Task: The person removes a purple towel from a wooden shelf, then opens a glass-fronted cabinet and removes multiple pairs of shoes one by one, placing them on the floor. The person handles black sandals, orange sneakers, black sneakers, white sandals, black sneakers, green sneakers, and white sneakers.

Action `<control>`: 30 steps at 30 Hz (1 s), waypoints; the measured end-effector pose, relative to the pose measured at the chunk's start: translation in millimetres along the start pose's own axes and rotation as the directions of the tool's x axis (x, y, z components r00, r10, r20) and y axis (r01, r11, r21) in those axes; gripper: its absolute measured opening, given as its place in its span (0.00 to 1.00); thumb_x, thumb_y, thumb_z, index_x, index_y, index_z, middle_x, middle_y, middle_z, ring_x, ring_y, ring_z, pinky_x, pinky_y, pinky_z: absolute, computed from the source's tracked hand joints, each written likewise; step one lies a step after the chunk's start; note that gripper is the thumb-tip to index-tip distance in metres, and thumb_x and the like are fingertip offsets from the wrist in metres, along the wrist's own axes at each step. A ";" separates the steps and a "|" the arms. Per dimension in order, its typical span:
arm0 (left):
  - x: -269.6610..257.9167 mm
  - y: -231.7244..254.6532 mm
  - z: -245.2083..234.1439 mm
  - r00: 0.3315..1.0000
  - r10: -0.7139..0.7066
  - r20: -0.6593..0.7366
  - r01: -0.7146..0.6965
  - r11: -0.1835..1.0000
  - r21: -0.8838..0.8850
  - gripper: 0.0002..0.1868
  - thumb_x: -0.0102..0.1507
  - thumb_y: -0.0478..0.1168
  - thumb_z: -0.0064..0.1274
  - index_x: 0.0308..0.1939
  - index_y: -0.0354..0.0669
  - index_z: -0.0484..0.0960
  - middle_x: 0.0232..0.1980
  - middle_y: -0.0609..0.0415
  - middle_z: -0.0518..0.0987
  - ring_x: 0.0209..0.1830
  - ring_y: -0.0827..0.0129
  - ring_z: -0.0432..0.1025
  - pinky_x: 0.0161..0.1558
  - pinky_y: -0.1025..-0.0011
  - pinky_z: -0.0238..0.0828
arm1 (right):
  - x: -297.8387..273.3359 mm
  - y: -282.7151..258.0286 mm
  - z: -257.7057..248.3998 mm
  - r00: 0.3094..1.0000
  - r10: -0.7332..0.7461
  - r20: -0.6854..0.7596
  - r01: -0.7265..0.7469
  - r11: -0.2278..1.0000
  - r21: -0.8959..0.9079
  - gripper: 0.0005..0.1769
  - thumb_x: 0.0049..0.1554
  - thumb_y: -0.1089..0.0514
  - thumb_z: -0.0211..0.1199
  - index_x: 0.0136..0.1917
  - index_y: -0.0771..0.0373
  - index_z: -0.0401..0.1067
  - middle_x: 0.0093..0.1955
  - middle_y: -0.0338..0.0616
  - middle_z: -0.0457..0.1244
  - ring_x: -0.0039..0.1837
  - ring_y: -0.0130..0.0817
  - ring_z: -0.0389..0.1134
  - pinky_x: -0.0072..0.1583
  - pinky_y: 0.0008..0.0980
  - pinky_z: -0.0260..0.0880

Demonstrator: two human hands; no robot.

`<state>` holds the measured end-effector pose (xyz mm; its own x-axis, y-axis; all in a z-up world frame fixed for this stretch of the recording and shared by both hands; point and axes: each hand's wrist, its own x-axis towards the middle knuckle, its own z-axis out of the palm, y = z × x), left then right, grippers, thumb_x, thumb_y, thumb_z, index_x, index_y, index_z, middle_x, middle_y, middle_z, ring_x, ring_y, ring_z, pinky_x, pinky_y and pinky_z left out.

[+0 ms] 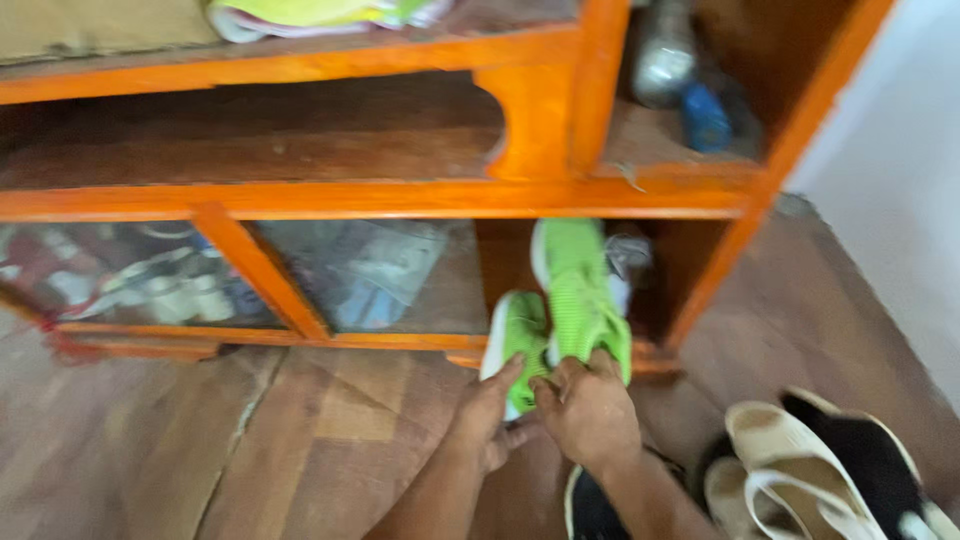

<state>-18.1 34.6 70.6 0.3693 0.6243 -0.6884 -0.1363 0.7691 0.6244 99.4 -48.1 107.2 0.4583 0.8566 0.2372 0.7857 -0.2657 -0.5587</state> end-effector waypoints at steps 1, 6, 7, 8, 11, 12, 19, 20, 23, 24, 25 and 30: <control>6.7 -13.9 -7.1 1.000 0.018 -0.004 -0.019 0.997 -0.072 0.28 0.61 0.56 0.60 0.63 0.53 0.78 0.59 0.54 0.78 0.53 0.56 0.73 0.55 0.57 0.78 | -6.8 13.6 -6.4 1.000 -0.021 0.019 0.019 0.997 0.081 0.15 0.51 0.51 0.70 0.47 0.62 0.75 0.47 0.62 0.67 0.53 0.60 0.69 0.54 0.50 0.71; 13.3 -43.1 -25.7 0.990 -0.002 0.140 0.029 0.980 -0.195 0.26 0.61 0.60 0.54 0.57 0.52 0.81 0.48 0.53 0.84 0.45 0.59 0.75 0.47 0.59 0.74 | -20.0 52.8 -30.4 0.998 0.050 -0.040 -0.041 0.976 0.215 0.16 0.51 0.61 0.62 0.54 0.57 0.74 0.55 0.57 0.68 0.54 0.57 0.72 0.55 0.47 0.73; 12.6 -42.5 -22.2 0.989 -0.020 0.144 0.048 0.979 -0.198 0.26 0.61 0.61 0.53 0.56 0.53 0.81 0.46 0.52 0.84 0.43 0.57 0.75 0.46 0.57 0.74 | -21.7 54.5 -31.3 0.993 0.079 -0.085 -0.063 0.981 0.181 0.16 0.51 0.62 0.62 0.55 0.57 0.75 0.54 0.57 0.69 0.55 0.58 0.72 0.56 0.47 0.73; 11.7 -41.9 -18.2 0.980 0.004 0.201 0.045 0.970 -0.239 0.27 0.61 0.61 0.53 0.56 0.52 0.80 0.47 0.52 0.84 0.43 0.57 0.75 0.46 0.56 0.75 | -23.2 55.1 -30.7 0.987 0.104 -0.124 -0.085 0.985 0.150 0.16 0.52 0.62 0.62 0.55 0.56 0.76 0.54 0.57 0.69 0.56 0.58 0.72 0.57 0.48 0.73; 1.1 -42.6 -10.8 0.947 0.059 0.316 0.044 0.949 -0.311 0.27 0.61 0.60 0.53 0.57 0.51 0.80 0.49 0.51 0.85 0.45 0.56 0.77 0.47 0.55 0.75 | -29.6 49.1 -25.2 0.984 0.133 -0.119 -0.127 0.990 0.065 0.19 0.51 0.62 0.63 0.57 0.58 0.74 0.54 0.58 0.69 0.56 0.61 0.70 0.56 0.51 0.70; -4.3 -38.7 -12.7 0.942 0.065 0.330 0.038 0.955 -0.294 0.27 0.61 0.60 0.53 0.57 0.51 0.80 0.50 0.52 0.85 0.46 0.56 0.78 0.48 0.55 0.74 | -33.1 41.8 -21.7 0.980 0.180 -0.081 -0.176 0.983 0.057 0.21 0.52 0.62 0.63 0.60 0.56 0.73 0.55 0.58 0.69 0.56 0.61 0.70 0.57 0.51 0.70; -35.7 -22.6 -35.3 0.985 0.016 0.173 0.022 0.976 -0.216 0.28 0.60 0.59 0.52 0.61 0.55 0.78 0.52 0.56 0.83 0.52 0.61 0.73 0.57 0.53 0.69 | -49.1 -30.5 1.5 0.911 0.322 0.257 -0.393 0.867 0.305 0.36 0.55 0.61 0.58 0.76 0.54 0.55 0.52 0.60 0.72 0.55 0.53 0.78 0.60 0.44 0.79; -35.2 -20.7 -38.5 0.970 0.061 0.234 -0.003 0.971 -0.239 0.28 0.62 0.59 0.54 0.62 0.52 0.78 0.51 0.56 0.83 0.49 0.62 0.70 0.54 0.55 0.66 | -49.0 -37.6 1.5 0.867 0.355 0.349 -0.464 0.830 0.309 0.43 0.56 0.61 0.57 0.81 0.54 0.47 0.53 0.62 0.72 0.54 0.55 0.78 0.62 0.43 0.80; -31.1 -14.0 -47.2 0.932 0.130 0.340 -0.038 0.964 -0.264 0.30 0.62 0.59 0.56 0.63 0.48 0.79 0.51 0.55 0.83 0.47 0.63 0.68 0.50 0.59 0.63 | -54.8 -50.9 -8.6 0.990 -0.014 0.140 -0.030 0.953 0.303 0.61 0.46 0.65 0.65 0.82 0.67 0.31 0.69 0.75 0.56 0.68 0.67 0.63 0.63 0.48 0.65; -29.5 -11.4 -49.7 0.938 0.109 0.329 -0.028 0.970 -0.242 0.29 0.61 0.58 0.55 0.62 0.49 0.78 0.52 0.55 0.83 0.50 0.62 0.72 0.52 0.58 0.66 | -55.7 -54.0 -13.4 0.991 -0.092 0.100 0.054 0.942 0.332 0.60 0.45 0.64 0.67 0.81 0.67 0.33 0.68 0.75 0.57 0.67 0.65 0.63 0.62 0.48 0.66; -28.4 -8.8 -52.7 0.944 0.088 0.317 -0.017 0.975 -0.220 0.29 0.60 0.57 0.54 0.61 0.50 0.78 0.53 0.54 0.84 0.53 0.61 0.75 0.54 0.57 0.68 | -56.2 -56.8 -17.9 0.984 -0.167 0.057 0.137 0.924 0.356 0.59 0.45 0.62 0.68 0.80 0.67 0.35 0.68 0.74 0.58 0.66 0.63 0.64 0.62 0.48 0.67; -35.4 -11.6 -74.3 0.924 -0.005 0.381 0.018 0.999 -0.030 0.28 0.61 0.53 0.55 0.63 0.47 0.78 0.56 0.52 0.82 0.56 0.61 0.75 0.58 0.55 0.68 | -59.1 -52.6 -34.2 0.927 -0.073 0.367 0.052 0.996 0.066 0.41 0.50 0.56 0.70 0.74 0.54 0.59 0.56 0.59 0.64 0.58 0.57 0.69 0.60 0.48 0.71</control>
<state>-97.9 13.7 60.3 0.6926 0.5211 -0.4987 -0.1570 0.7837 0.6010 45.2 -99.8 149.8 0.2152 0.9761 -0.0312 0.7793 -0.1909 -0.5969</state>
